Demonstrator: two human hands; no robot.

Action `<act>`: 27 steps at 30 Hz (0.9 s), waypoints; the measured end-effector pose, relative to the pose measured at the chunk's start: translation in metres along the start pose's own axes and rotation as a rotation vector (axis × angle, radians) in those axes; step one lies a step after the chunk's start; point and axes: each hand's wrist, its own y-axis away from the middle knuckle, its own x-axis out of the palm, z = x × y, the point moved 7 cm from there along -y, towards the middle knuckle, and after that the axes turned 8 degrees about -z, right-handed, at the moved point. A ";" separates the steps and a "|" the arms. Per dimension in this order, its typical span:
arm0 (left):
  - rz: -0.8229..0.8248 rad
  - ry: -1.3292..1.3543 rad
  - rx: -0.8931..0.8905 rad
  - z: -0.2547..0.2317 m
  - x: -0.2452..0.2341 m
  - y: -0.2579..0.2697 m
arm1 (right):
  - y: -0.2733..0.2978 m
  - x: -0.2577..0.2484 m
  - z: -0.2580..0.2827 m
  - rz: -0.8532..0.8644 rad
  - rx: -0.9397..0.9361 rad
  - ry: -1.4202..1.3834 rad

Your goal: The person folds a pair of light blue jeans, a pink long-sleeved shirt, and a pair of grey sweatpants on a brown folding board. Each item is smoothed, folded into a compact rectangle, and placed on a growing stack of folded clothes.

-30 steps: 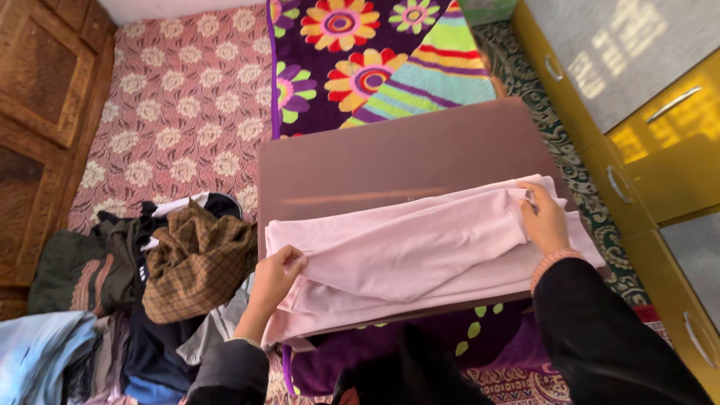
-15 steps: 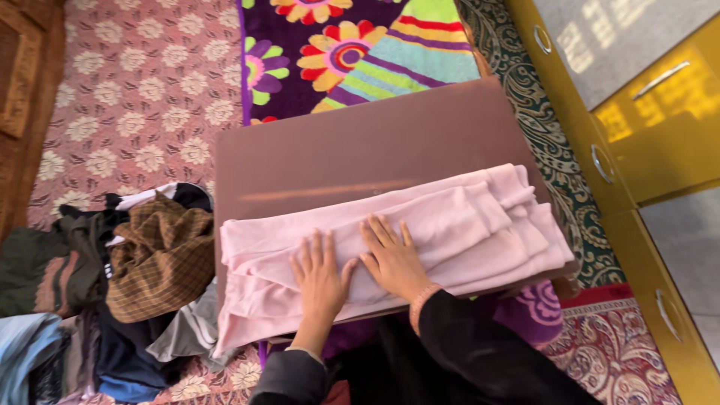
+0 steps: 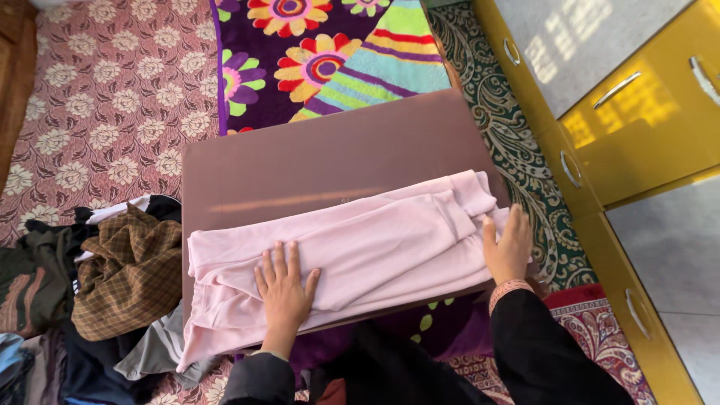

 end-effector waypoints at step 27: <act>0.216 1.824 -1.005 -0.034 0.058 0.012 | 0.102 0.090 0.283 0.713 0.131 -0.741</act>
